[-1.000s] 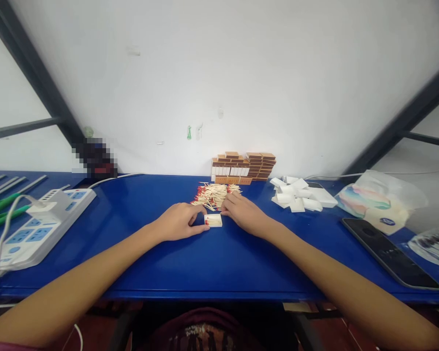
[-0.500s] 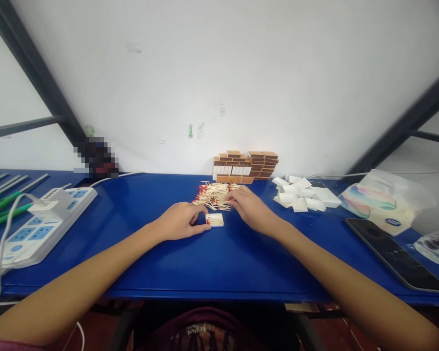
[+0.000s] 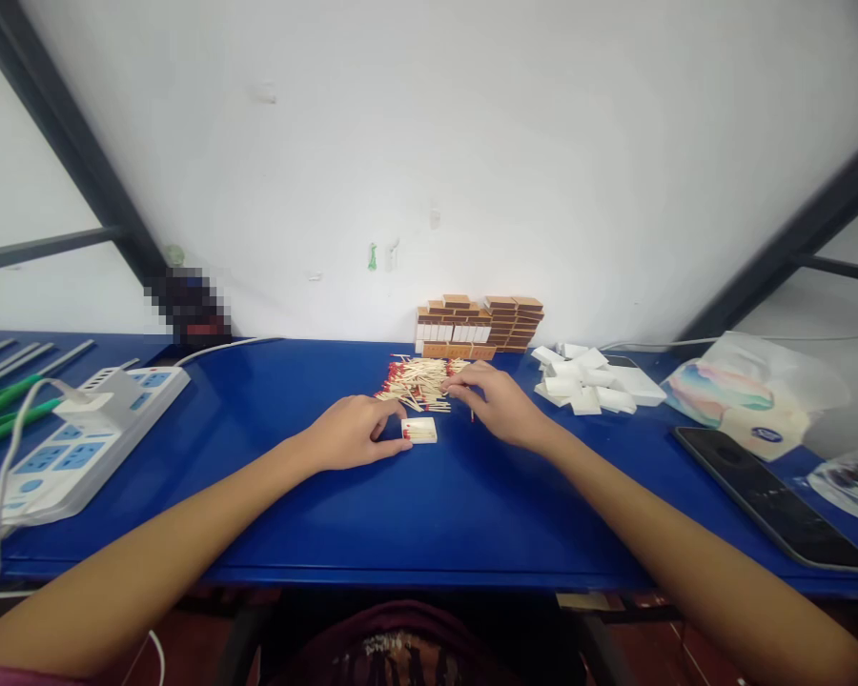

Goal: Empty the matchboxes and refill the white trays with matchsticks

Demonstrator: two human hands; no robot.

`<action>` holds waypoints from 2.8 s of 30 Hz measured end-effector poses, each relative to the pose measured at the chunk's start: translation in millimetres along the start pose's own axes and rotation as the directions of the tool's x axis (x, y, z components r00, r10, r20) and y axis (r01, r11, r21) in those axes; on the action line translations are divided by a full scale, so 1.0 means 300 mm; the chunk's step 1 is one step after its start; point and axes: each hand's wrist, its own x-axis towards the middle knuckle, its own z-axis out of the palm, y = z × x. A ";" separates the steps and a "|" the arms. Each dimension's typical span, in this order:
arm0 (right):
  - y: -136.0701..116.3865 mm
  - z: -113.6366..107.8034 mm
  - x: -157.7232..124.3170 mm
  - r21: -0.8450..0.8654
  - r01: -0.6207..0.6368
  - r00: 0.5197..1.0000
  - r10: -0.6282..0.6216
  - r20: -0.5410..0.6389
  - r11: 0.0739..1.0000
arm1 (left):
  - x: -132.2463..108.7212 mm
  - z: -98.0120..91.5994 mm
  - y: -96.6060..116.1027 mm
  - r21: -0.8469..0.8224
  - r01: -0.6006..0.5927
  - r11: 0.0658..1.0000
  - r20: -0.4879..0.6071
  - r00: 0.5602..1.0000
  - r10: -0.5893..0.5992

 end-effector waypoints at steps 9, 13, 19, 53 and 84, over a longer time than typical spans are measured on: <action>-0.116 0.055 -0.014 0.458 -0.217 0.976 0.186 0.113 0.862 | 0.002 0.017 0.008 -0.069 0.002 0.998 -0.095 0.995 -0.009; -0.112 0.055 -0.012 0.481 -0.210 0.977 0.204 0.066 0.851 | 0.003 0.018 0.020 -0.090 -0.003 0.996 -0.113 0.994 -0.007; -0.113 0.047 -0.013 0.370 -0.147 0.989 0.147 0.030 0.917 | 0.003 0.018 0.019 -0.095 -0.027 0.995 -0.096 0.995 0.018; -0.086 0.012 -0.022 0.083 0.053 0.997 -0.057 0.046 0.995 | 0.000 0.019 0.006 -0.053 -0.010 0.999 -0.120 0.993 0.004; -0.106 0.061 -0.025 0.330 -0.164 0.981 0.189 -0.045 0.930 | -0.001 0.025 0.001 -0.060 -0.027 0.998 -0.162 0.987 0.017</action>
